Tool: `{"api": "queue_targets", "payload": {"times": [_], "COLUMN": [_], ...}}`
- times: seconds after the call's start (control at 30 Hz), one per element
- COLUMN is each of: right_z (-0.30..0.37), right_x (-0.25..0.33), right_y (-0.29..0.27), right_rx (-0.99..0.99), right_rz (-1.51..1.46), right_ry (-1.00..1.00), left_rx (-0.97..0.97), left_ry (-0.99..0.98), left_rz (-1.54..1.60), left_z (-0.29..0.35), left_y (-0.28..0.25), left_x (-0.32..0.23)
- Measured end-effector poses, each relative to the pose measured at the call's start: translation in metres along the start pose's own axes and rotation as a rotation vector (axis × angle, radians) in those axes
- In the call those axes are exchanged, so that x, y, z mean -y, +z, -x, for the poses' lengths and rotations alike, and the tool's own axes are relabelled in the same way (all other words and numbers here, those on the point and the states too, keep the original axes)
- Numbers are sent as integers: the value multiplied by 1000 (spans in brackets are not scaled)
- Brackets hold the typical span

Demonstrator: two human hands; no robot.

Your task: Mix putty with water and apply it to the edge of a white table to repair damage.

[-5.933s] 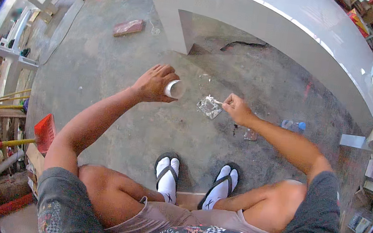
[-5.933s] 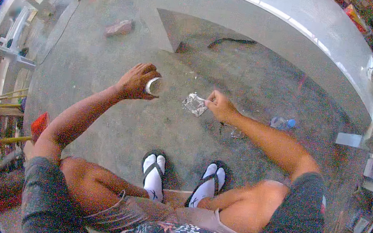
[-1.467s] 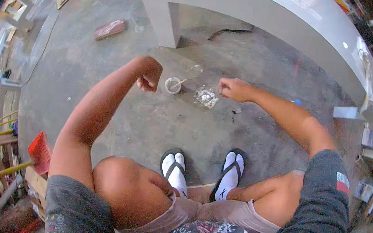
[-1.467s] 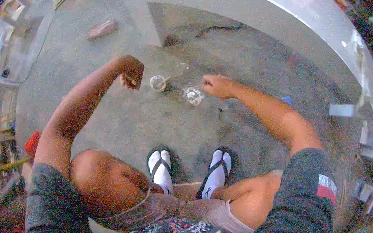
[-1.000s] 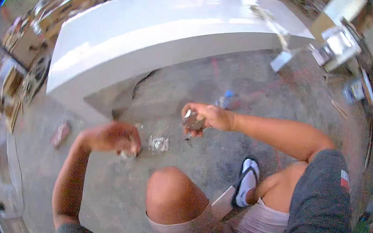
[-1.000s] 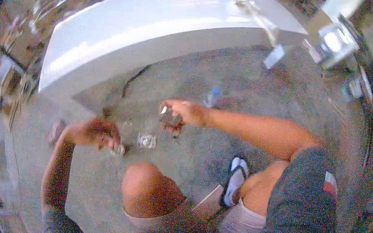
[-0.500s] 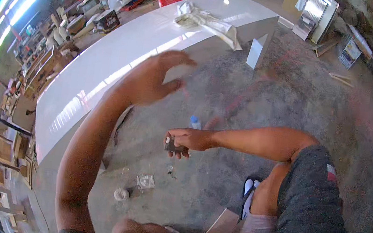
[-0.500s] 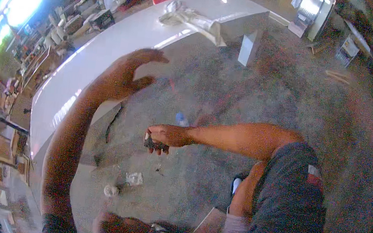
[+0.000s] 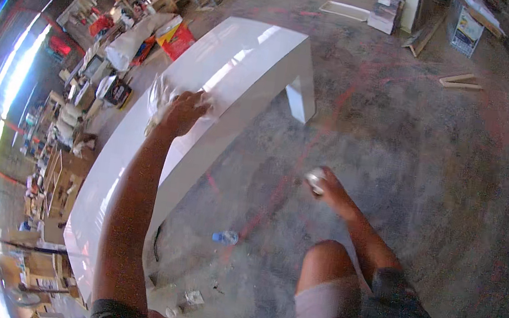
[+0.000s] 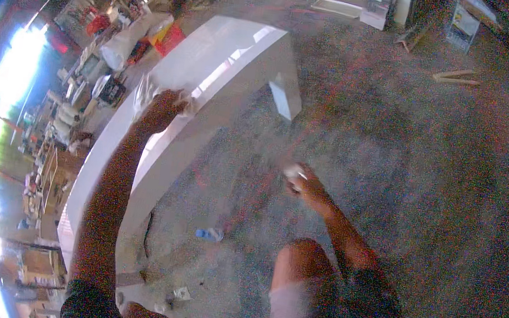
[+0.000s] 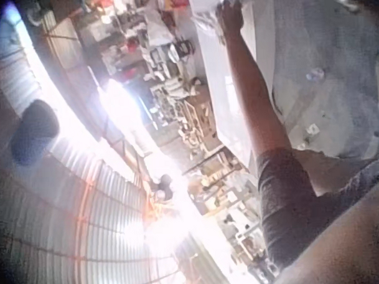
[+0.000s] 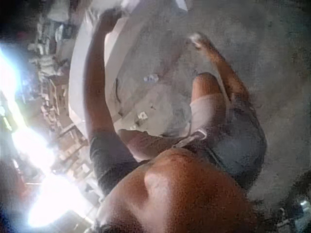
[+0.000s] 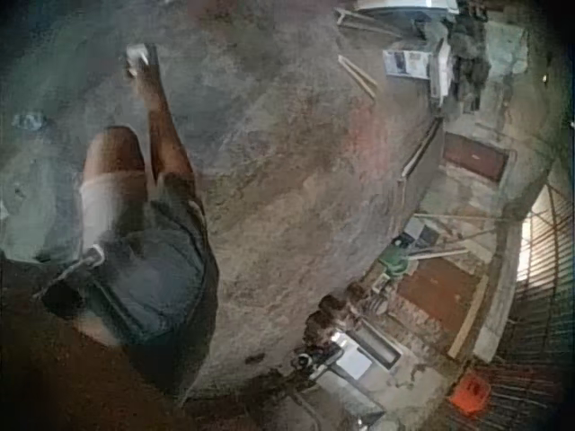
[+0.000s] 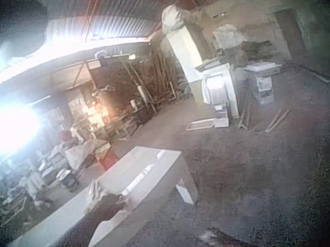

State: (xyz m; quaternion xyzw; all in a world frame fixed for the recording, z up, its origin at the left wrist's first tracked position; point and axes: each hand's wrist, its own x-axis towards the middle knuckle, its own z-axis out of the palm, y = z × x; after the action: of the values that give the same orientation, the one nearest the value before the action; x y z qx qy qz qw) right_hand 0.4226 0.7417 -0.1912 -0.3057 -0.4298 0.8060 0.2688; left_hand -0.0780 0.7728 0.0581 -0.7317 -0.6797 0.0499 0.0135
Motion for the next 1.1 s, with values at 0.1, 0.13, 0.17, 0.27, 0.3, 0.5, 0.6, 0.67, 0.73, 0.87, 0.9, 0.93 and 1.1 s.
{"api": "queue_targets", "payload": {"times": [0.1,0.13,0.17,0.27,0.3,0.5,0.6,0.67,0.73,0.87,0.9,0.93,1.1], "right_z": [110,150,195,267,282,230,161,121,80,-8,-29,-52,-143], "right_x": [-36,-45,-54,-55,-48,81,162,212,240,267,268,270,264], "right_y": [-90,-112,-123,-138,-134,-81,-24,8,41,62,61,59,41], "right_rx": [-440,-514,-600,-981,-1050,-894,-817,-701,-706,-681,-702,-715,-735], "right_rz": [302,172,132,-76,-40,53,61,244,336,524,605,693,752], "right_ry": [7,55,106,290,275,-108,-369,-336,-430,-516,-522,-540,-585], "left_rx": [-2,-62,-223,-766,-753,-633,-717,-827,-900,-1008,-1031,-1091,-1139], "left_ry": [-160,-295,-451,-406,-260,4,-152,-113,-81,60,39,17,40], "left_rz": [-196,-232,-168,-204,-83,186,304,329,350,343,367,381,517], "left_z": [-35,-42,-48,-63,-70,-162,-222,-258,-291,-319,-320,-322,-326], "left_y": [8,10,9,-2,-9,-14,-17,-25,-33,-33,-30,-27,-25], "left_x": [-2,-11,-23,-64,-76,-114,-126,-137,-148,-151,-148,-144,-132]}}
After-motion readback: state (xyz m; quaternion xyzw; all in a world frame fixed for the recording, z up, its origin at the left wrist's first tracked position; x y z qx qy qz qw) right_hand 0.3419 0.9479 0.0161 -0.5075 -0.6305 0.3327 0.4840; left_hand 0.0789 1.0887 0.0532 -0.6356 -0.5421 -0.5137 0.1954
